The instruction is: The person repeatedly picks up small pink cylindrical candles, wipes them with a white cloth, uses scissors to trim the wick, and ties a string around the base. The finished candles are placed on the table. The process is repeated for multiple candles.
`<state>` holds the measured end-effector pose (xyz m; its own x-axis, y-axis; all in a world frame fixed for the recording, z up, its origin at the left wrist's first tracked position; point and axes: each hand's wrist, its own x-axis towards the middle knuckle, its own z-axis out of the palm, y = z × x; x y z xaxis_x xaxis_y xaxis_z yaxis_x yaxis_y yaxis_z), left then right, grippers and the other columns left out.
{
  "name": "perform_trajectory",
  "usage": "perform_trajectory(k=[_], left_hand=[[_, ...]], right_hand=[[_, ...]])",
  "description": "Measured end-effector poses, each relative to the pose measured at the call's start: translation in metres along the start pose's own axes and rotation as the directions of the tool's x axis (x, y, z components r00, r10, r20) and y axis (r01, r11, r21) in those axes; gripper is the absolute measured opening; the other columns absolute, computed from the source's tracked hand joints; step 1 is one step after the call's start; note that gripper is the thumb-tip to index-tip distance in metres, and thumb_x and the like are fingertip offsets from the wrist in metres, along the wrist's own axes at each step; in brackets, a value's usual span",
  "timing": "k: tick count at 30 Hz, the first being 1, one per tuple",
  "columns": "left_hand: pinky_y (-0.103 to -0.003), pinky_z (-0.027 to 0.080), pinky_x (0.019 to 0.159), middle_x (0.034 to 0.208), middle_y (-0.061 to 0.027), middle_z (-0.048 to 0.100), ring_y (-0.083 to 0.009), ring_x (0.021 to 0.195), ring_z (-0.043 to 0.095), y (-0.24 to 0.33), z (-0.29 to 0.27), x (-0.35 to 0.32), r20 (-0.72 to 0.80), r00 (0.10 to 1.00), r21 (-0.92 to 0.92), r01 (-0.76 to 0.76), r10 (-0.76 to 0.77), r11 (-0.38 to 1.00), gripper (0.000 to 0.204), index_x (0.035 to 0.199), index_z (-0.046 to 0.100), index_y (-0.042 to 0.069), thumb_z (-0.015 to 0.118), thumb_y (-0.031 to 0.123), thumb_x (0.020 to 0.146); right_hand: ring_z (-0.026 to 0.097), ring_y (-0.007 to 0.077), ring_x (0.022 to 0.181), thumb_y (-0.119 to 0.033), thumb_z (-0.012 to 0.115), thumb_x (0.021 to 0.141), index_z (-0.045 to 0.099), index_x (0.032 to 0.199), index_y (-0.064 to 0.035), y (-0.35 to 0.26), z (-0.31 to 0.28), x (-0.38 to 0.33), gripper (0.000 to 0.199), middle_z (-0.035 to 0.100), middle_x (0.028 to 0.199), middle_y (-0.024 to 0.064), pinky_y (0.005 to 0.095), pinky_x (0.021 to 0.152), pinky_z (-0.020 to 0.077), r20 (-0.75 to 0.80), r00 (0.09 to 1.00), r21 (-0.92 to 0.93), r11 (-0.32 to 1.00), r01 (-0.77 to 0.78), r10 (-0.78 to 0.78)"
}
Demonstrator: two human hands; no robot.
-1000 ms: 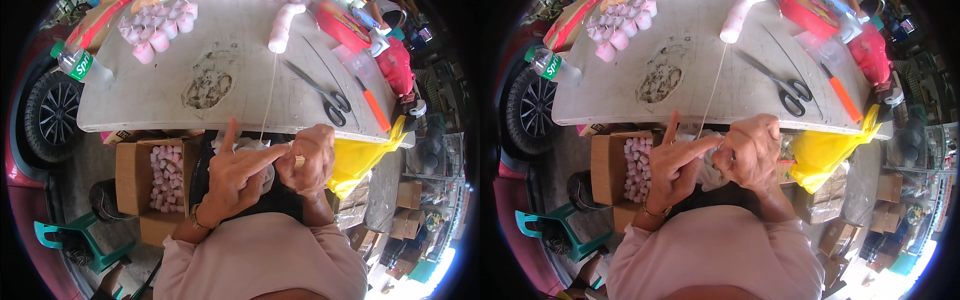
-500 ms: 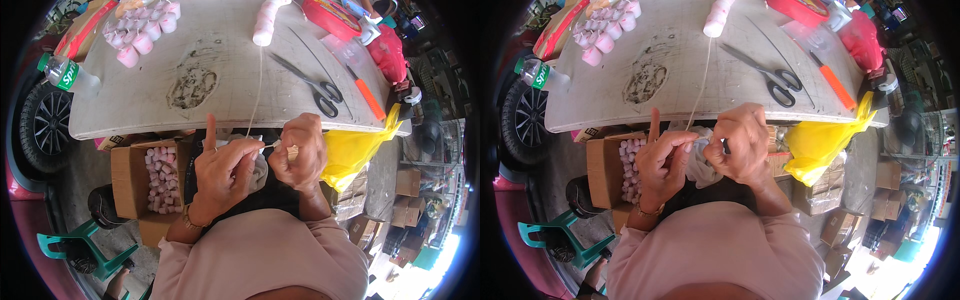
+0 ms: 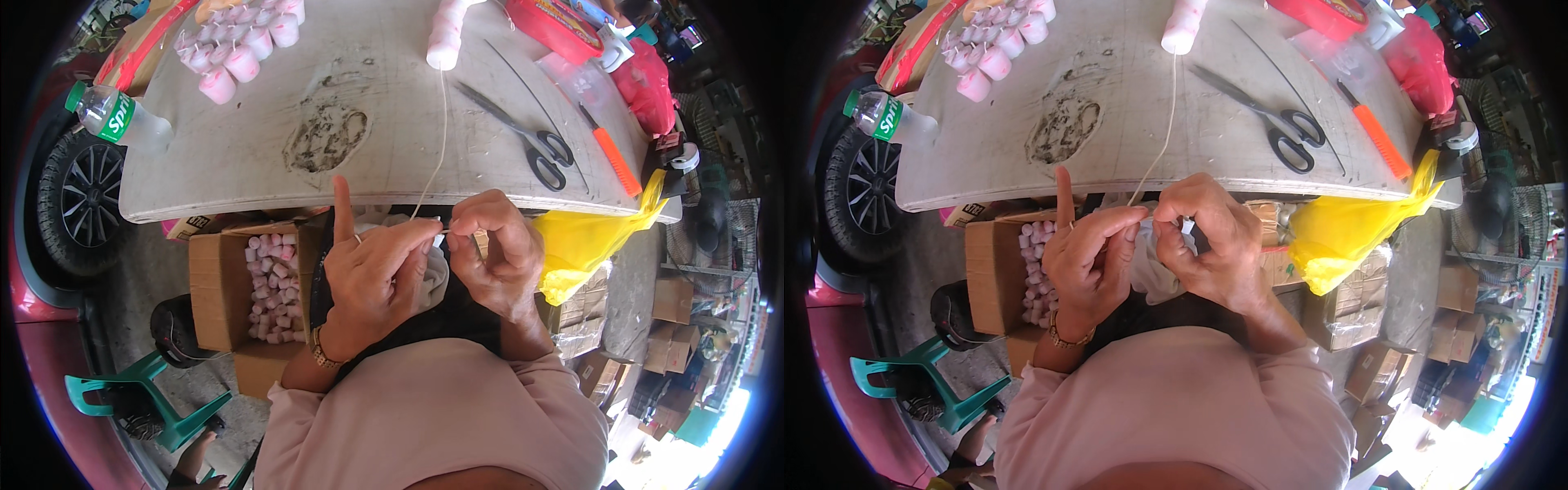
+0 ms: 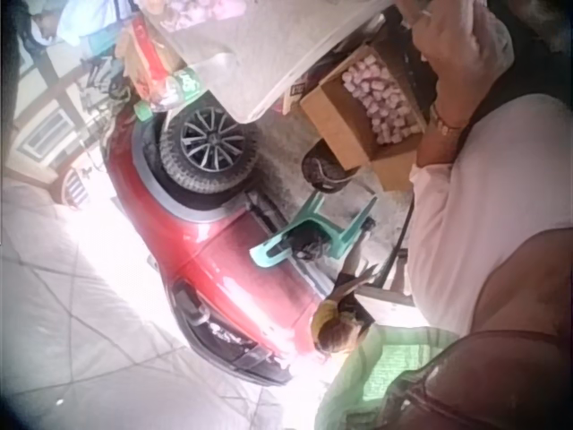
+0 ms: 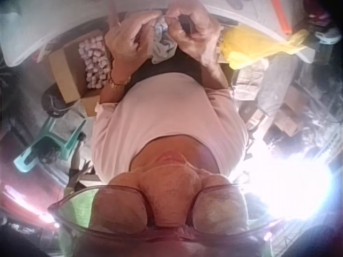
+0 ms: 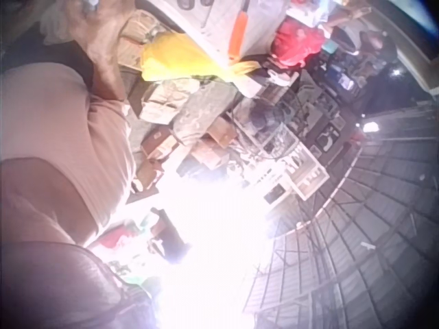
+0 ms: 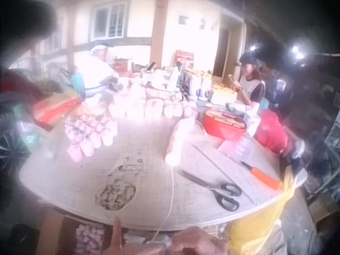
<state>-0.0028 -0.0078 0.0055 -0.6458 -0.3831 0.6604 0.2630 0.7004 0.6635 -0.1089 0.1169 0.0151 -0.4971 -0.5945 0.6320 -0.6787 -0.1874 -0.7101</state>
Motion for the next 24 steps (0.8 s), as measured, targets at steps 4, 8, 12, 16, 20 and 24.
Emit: perform_trajectory(k=[4, 8, 12, 16, 20, 24], left_hand=[[-0.060, 0.019, 0.117, 0.067, -0.0030, 0.066, -0.0165, 0.055, 0.062, -0.003, -0.001, 0.002, 0.014, 0.999, 0.031, -0.035, 0.034, 0.999, 0.024, 0.094, 0.071, 0.006, 0.066, -0.007, 0.074], [-0.059, 0.021, 0.117, 0.064, -0.0023, 0.063, -0.0165, 0.053, 0.059, -0.007, -0.008, 0.001, 0.028, 0.998, 0.077, -0.059, 0.057, 0.995, 0.023, 0.093, 0.071, 0.007, 0.064, -0.006, 0.076], [-0.058, 0.022, 0.117, 0.061, -0.0019, 0.061, -0.0172, 0.051, 0.057, -0.010, -0.012, -0.004, -0.014, 0.999, 0.097, -0.044, 0.045, 0.994, 0.024, 0.094, 0.072, 0.007, 0.063, -0.007, 0.076], [-0.059, 0.022, 0.116, 0.077, -0.0047, 0.065, -0.0180, 0.058, 0.058, -0.009, -0.027, 0.001, 0.081, 0.996, 0.140, 0.018, -0.029, 0.990, 0.022, 0.096, 0.072, 0.008, 0.066, 0.000, 0.076], [-0.064, 0.015, 0.115, 0.110, -0.0102, 0.063, -0.0212, 0.078, 0.059, 0.003, -0.042, 0.017, 0.003, 0.999, 0.401, 0.034, -0.039, 0.915, 0.019, 0.096, 0.072, 0.009, 0.070, 0.015, 0.078], [-0.055, 0.029, 0.109, 0.115, -0.0096, 0.058, -0.0235, 0.086, 0.058, -0.005, -0.018, 0.057, -0.095, 0.978, 0.557, -0.102, 0.185, 0.825, 0.026, 0.102, 0.073, 0.011, 0.070, 0.023, 0.080]], right_hand=[[0.061, 0.0194, 0.068, 0.015, 0.063, 0.067, 0.055, 0.090, -0.0031, -0.003, 0.003, -0.003, 0.030, 0.061, 0.083, 0.0080, 0.0267, 0.061, 0.0495, -0.012, 0.998, -0.014, 0.998, -0.064, 0.064], [0.060, 0.0177, 0.068, 0.016, 0.062, 0.067, 0.054, 0.088, -0.0031, -0.003, 0.001, -0.006, 0.029, 0.060, 0.082, 0.0070, 0.0255, 0.061, 0.0487, -0.050, 0.991, 0.006, 0.992, -0.125, 0.125], [0.061, 0.0168, 0.070, 0.015, 0.062, 0.070, 0.057, 0.090, -0.0026, -0.001, 0.001, -0.008, 0.027, 0.062, 0.084, 0.0078, 0.0258, 0.064, 0.0491, -0.039, 0.991, 0.075, 0.989, -0.125, 0.128], [0.061, 0.0164, 0.077, 0.011, 0.066, 0.075, 0.060, 0.097, -0.0010, 0.000, 0.000, -0.007, 0.026, 0.062, 0.092, 0.0092, 0.0276, 0.071, 0.0497, 0.014, 0.983, 0.229, 0.956, -0.184, 0.185], [0.061, 0.0152, 0.081, 0.006, 0.067, 0.081, 0.060, 0.102, 0.0001, 0.000, -0.014, -0.004, 0.022, 0.062, 0.099, 0.0097, 0.0278, 0.074, 0.0494, -0.082, 0.960, 0.190, 0.950, -0.248, 0.267], [0.060, 0.0150, 0.076, 0.004, 0.064, 0.086, 0.062, 0.101, -0.0004, 0.005, -0.029, -0.004, 0.016, 0.062, 0.099, 0.0099, 0.0267, 0.071, 0.0494, -0.123, 0.960, 0.021, 0.968, -0.250, 0.251]])
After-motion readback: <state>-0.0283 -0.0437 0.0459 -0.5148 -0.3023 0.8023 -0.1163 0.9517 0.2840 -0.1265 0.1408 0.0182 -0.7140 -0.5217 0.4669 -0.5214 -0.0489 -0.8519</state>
